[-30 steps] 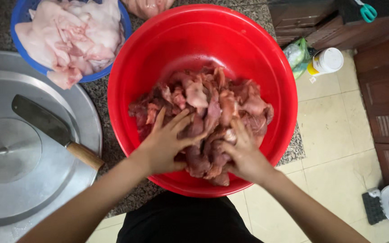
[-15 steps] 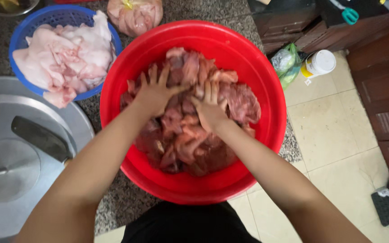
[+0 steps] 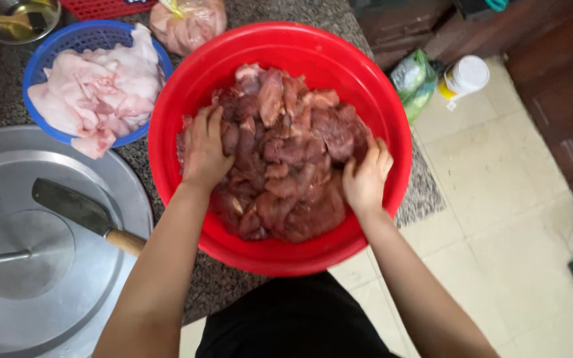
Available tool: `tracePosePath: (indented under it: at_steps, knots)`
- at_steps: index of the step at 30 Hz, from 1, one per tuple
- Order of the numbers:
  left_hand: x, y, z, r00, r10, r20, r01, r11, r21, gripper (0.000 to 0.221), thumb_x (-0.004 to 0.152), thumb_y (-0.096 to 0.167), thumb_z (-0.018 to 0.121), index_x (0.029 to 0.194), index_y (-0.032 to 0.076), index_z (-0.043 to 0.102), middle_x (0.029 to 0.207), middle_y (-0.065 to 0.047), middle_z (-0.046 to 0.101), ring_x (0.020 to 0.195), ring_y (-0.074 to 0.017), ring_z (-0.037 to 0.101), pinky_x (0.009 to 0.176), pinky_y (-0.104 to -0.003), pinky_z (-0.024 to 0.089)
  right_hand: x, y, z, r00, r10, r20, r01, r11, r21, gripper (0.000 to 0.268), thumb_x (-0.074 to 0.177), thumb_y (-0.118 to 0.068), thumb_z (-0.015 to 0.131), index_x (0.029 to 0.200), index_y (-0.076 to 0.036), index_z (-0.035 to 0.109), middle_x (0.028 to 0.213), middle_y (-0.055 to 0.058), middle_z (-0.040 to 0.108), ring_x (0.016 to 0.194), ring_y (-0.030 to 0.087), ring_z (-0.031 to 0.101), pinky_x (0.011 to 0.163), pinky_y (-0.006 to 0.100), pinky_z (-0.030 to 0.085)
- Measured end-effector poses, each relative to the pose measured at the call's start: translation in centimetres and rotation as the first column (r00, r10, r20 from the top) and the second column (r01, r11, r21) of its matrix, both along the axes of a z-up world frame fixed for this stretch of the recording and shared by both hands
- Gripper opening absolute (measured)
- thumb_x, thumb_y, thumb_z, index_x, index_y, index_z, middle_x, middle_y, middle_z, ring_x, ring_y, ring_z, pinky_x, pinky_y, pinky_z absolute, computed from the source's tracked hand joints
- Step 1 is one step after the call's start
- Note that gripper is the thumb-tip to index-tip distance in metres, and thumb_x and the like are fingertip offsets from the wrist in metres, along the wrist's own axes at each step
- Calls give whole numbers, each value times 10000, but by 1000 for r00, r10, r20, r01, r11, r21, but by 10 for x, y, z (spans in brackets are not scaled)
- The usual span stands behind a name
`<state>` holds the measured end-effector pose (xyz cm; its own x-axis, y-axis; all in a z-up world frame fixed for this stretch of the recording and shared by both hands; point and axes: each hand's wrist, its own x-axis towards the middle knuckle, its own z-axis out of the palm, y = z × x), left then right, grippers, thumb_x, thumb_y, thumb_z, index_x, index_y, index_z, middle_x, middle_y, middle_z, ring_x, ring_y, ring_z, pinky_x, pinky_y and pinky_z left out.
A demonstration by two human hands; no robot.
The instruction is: The person seasons large pieces of raw meat in a red bowl by hand, repeatedly turning and rubbing the meat to distribute the spices.
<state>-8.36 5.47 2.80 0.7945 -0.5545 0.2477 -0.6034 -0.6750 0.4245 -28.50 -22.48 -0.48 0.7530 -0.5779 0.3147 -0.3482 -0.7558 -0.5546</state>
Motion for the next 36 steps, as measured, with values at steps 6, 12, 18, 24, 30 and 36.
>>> tracePosePath:
  at_steps: [6,12,18,24,30,36]
  knots:
    - [-24,11,-9,1000,20,19,-18,998,-67,916,693,104,862,1486,25,409,1516,-214,405,1426,-423,358,1197,-528,290,-8,-11,-35,970,29,-243,-46,997,-62,588,1041,-240,549,1444,142,359,1477,339,427,1338,515,394,1168,530,322]
    - [-113,17,-21,981,189,-31,-191,963,-190,851,741,38,791,1492,-8,392,1517,-278,380,1423,-478,350,1207,-544,277,-29,-30,-25,927,271,-258,-298,952,-70,535,1057,-258,542,1443,100,446,1483,341,438,1356,501,400,1153,515,345]
    - [-216,20,-9,925,285,-249,-367,837,-405,748,781,48,705,1466,-35,416,1505,-265,405,1414,-459,393,1210,-490,321,-40,-37,18,948,317,-18,-312,942,120,392,1040,-217,545,1377,-18,571,1407,246,610,1338,419,552,1171,433,426]
    - [-161,50,-28,914,92,-396,-321,761,-564,748,919,146,647,1552,-97,332,1605,-298,361,1505,-404,363,1257,-474,279,-119,26,25,940,-279,-197,341,741,579,605,938,-265,602,1442,46,477,1423,258,577,1360,320,544,1122,384,423]
    - [-24,50,-45,743,169,-648,-276,959,-67,738,970,548,570,1284,-118,621,1221,-295,684,1169,-386,671,994,-428,498,-120,47,-19,876,-323,-358,423,160,892,791,973,-500,567,1452,126,506,1467,224,601,1395,286,541,1156,386,405]
    - [20,14,-52,237,73,-969,-217,976,20,1034,780,819,524,1450,31,524,1421,-192,607,1293,-318,593,1063,-439,455,-61,45,-21,898,-225,-379,412,121,903,1009,854,-724,524,1505,42,437,1493,215,555,1407,293,524,1151,403,414]
